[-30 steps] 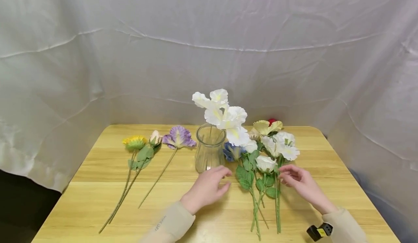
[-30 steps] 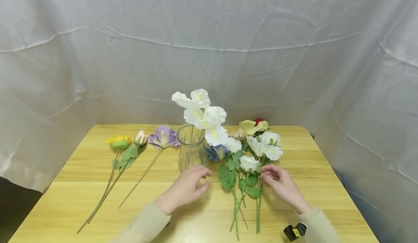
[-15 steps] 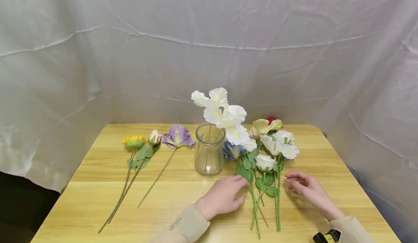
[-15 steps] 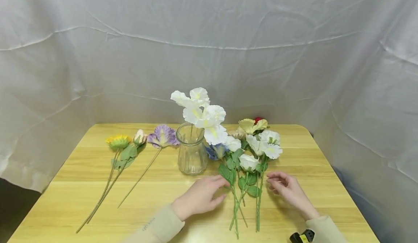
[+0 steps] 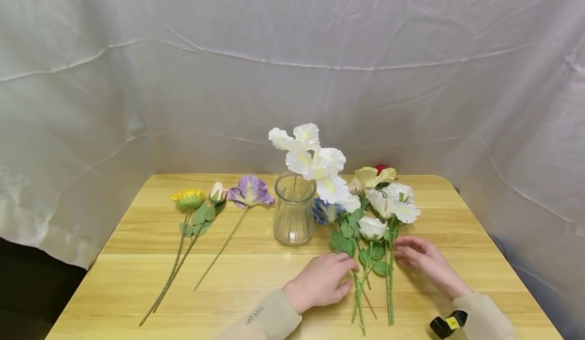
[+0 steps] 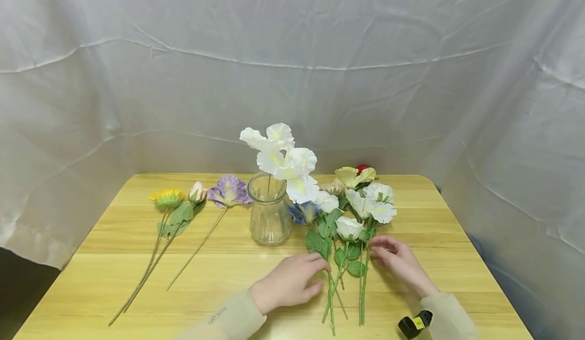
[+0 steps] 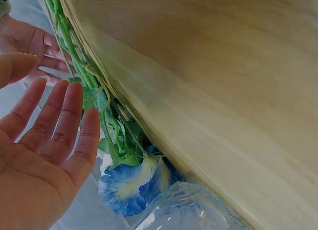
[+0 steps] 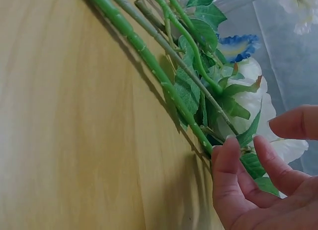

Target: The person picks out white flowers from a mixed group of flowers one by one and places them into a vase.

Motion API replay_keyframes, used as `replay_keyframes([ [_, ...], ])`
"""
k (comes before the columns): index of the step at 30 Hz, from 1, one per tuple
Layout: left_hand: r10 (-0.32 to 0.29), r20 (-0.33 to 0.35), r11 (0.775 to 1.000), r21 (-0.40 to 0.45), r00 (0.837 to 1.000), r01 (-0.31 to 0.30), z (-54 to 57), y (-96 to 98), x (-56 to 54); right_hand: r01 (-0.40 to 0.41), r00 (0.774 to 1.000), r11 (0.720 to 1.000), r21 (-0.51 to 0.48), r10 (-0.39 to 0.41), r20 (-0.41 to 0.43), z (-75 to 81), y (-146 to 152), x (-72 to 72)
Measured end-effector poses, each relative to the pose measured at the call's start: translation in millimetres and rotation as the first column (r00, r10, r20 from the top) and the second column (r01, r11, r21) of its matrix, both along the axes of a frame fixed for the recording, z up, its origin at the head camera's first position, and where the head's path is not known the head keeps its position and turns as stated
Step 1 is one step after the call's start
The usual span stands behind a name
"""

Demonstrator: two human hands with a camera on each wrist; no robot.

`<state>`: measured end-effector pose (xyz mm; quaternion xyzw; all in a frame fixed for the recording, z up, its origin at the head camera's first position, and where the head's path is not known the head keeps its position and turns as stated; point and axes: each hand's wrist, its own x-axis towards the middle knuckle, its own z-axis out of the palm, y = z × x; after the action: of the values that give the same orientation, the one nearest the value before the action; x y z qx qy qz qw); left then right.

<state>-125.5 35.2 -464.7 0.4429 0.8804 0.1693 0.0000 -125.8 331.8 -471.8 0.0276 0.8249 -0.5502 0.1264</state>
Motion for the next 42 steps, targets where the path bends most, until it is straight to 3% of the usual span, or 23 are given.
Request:
replay_keyframes([
  [10, -0.013, 0.001, 1.000, 0.029, 1.000, 0.013, 2.2, 3.0, 0.1, -0.023, 1.000, 0.994, -0.105, 0.025, 0.017, -1.5, -1, -8.8],
  [22, -0.011, 0.016, 1.000, 0.027, 1.000, 0.011, 0.0, 1.0, -0.2, 0.098, 0.992, 0.990, -0.101, -0.090, 0.084, -4.8, 4, -13.9],
  [28, -0.020, 0.045, 0.999, 0.045, 0.999, 0.018, -1.0, 1.8, -1.6, 0.062, 0.994, 0.980, -0.191, -0.043, 0.104, -4.3, 7, -16.0],
  [37, -0.017, 0.059, 0.999, 0.048, 0.998, 0.014, -1.0, 1.1, -1.2, 0.144, 0.974, 0.894, -0.424, -0.051, 0.221, -4.1, 8, -17.3],
  [42, -0.011, 0.062, 0.999, 0.045, 0.998, 0.009, -1.3, -0.6, -1.4, 0.205, 0.961, 0.809, -0.551, -0.058, 0.271, -2.5, 10, -15.5],
])
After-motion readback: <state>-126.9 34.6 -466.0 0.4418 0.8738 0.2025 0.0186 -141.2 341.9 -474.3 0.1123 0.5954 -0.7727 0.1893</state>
